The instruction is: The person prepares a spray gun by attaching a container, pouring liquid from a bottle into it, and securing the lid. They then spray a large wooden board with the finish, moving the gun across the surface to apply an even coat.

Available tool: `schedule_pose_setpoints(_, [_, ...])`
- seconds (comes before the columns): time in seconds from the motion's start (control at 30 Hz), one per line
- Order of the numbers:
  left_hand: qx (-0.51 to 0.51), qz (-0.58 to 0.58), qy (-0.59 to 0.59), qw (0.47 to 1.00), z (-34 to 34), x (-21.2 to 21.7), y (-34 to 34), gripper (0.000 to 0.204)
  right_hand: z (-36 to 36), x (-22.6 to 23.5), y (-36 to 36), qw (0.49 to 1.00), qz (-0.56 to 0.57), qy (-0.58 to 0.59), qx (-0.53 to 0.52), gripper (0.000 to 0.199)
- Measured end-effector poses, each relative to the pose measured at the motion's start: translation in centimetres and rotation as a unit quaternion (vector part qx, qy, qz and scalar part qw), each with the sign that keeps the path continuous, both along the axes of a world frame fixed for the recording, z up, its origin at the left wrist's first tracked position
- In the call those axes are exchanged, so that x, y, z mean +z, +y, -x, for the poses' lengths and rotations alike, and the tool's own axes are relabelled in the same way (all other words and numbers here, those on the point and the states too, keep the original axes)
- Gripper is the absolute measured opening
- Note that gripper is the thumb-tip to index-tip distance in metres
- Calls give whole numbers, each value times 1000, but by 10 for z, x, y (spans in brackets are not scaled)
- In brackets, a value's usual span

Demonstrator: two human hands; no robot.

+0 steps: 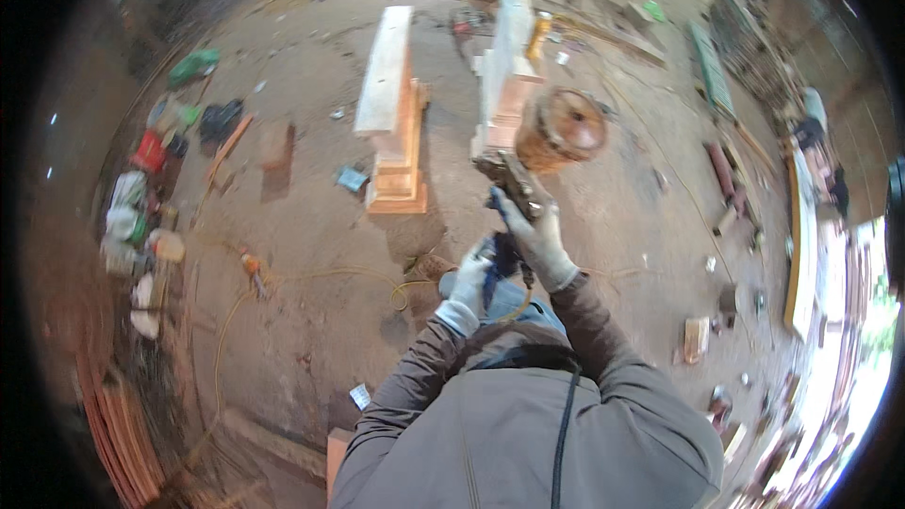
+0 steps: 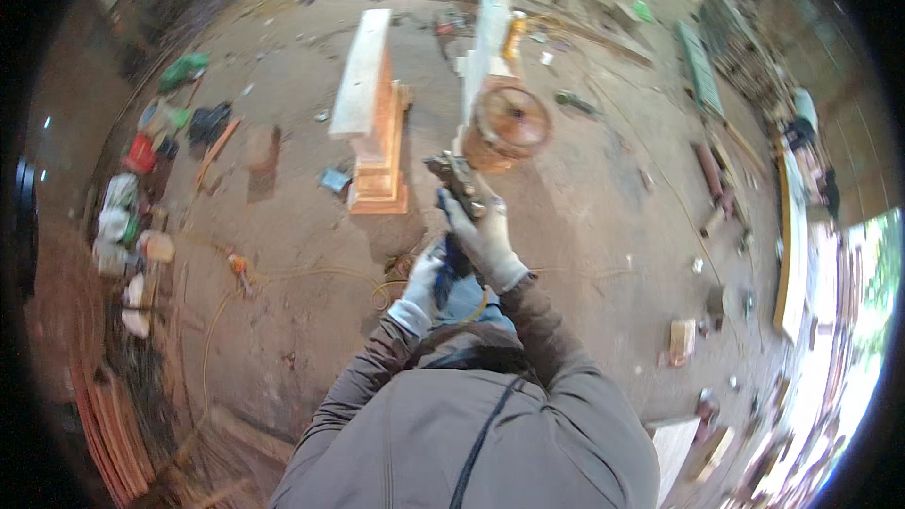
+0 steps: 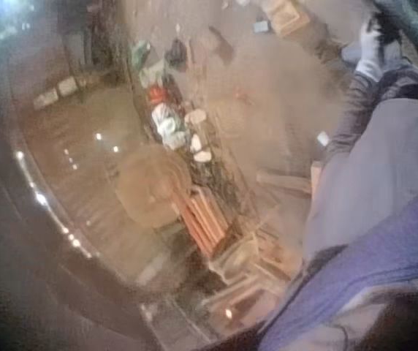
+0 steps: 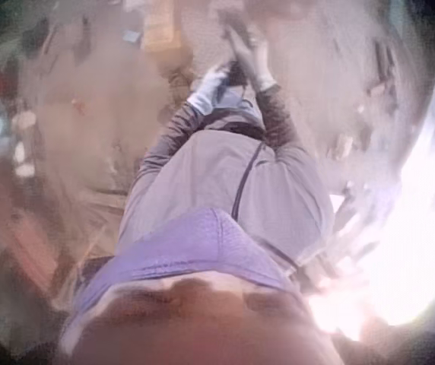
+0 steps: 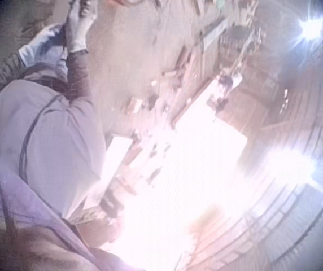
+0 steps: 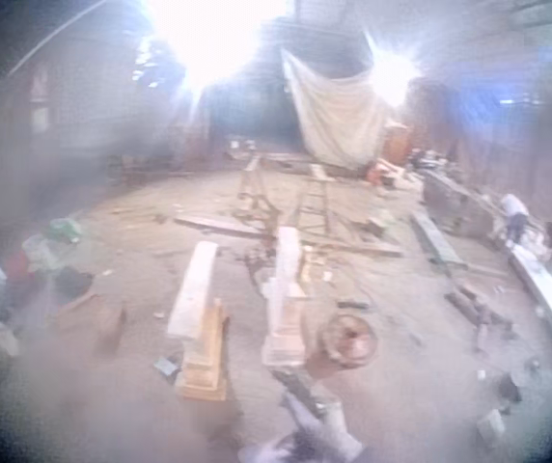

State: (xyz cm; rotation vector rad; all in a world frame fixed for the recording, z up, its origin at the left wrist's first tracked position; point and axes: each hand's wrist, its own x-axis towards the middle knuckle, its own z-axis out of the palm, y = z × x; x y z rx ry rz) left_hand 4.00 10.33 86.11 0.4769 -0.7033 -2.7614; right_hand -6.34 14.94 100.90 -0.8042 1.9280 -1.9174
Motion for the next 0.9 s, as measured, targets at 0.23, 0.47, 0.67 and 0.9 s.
schedule_pose_setpoints(0.23, [-274, -166, 43, 946, 44, 35, 191, 30, 30, 28, 186, 959, -15, 53, -280, 42])
schedule_pose_setpoints(0.47, [-370, -127, -4, 920, 72, 53, 274, 10, 52, 2, 294, 916, 55, -5, -396, 27])
schedule_pose_setpoints(0.67, [-362, -182, -10, 914, 135, 9, 336, 28, 108, 5, 348, 918, -17, -47, -394, 29])
schedule_pose_setpoints(0.9, [-398, -86, -21, 913, 198, -8, 399, 29, 171, -9, 412, 905, 18, -30, -423, 20])
